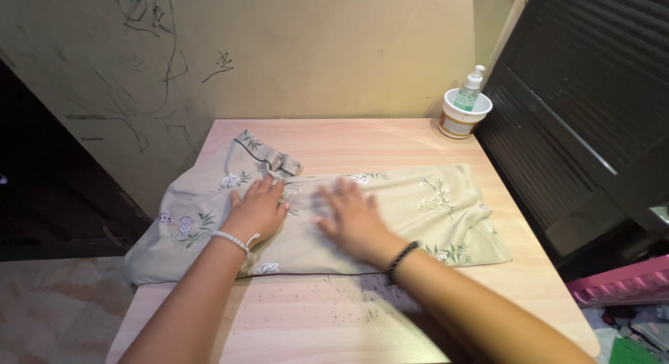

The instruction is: The person folds a beige floral shirt, a blue cherry-patterned garment, and a black-and-white patterned garment on a wooden table. Each item is smoothed, folded into a compact rectangle, and placed into a drawer.

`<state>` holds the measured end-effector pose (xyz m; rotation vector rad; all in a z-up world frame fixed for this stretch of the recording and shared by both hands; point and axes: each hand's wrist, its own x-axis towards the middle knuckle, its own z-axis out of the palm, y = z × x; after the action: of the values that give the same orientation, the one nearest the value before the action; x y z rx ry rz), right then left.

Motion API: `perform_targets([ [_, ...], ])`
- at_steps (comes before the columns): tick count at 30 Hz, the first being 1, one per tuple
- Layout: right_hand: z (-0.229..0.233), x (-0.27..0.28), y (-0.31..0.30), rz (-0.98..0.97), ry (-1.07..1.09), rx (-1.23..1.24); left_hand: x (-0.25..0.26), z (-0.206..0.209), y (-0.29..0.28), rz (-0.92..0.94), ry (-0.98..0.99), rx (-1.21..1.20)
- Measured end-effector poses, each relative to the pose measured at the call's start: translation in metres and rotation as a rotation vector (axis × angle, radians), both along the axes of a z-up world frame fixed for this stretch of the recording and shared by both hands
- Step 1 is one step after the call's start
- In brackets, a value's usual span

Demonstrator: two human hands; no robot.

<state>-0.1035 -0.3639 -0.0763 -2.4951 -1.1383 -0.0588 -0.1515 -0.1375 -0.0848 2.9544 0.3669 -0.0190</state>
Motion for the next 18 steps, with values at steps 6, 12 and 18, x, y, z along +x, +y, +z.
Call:
perform_targets([
  [6,0.023,-0.015,-0.003,-0.086,0.083,-0.314,-0.013,0.011,-0.013,0.033,0.031,-0.012],
  [12,0.020,0.010,-0.068,-0.243,0.069,-0.350,0.004,0.019,-0.060,-0.010,0.031,-0.049],
  [18,0.011,0.031,-0.138,-0.313,0.048,-0.335,0.023,0.023,-0.124,-0.081,0.009,-0.123],
])
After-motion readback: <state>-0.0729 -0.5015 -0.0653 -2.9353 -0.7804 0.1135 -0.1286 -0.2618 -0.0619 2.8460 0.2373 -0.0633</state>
